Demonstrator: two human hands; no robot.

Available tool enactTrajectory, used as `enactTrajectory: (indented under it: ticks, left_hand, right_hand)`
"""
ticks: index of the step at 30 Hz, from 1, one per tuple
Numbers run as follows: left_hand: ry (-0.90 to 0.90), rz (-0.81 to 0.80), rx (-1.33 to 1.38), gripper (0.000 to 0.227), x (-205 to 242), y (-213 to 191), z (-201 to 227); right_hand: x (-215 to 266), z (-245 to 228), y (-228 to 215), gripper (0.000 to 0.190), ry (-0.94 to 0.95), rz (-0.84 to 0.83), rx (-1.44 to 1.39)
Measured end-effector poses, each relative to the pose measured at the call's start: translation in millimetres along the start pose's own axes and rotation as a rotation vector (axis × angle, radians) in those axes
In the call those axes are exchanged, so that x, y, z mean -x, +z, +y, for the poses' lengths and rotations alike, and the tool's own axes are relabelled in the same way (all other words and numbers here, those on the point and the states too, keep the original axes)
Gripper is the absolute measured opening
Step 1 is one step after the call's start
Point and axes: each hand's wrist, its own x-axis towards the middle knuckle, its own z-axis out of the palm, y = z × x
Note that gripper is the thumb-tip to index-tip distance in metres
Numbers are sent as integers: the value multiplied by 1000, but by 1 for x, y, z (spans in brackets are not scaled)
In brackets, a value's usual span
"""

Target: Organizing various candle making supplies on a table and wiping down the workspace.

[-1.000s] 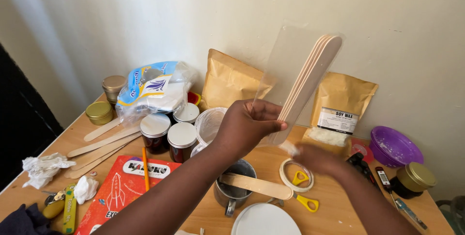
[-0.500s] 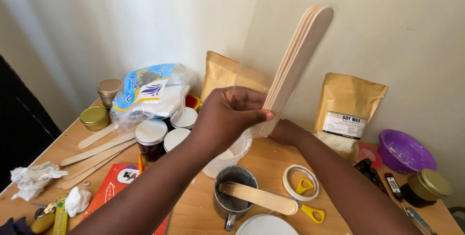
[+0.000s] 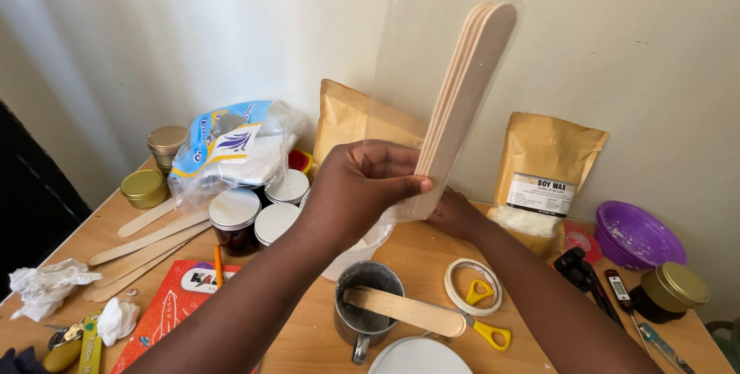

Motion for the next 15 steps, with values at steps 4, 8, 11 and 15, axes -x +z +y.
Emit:
enactTrajectory:
  ticks: [4,8,11,15]
  left_hand:
    - [10,16,-17,33,-1,-2,0]
    - [1,3,-7,34,-4,-7,-9]
    - [-22,19,-27,36,-6,-15,-12]
    - [-102,103,-56,34,-1,-18,-2]
  right_hand:
    - [3,-1,1,45,123,-6,8]
    - [13,2,-14,21,175,392,-454]
    - [46,10,-14,23,293,490,-482]
    - [106,-50,-20,27,439,-46,-184]
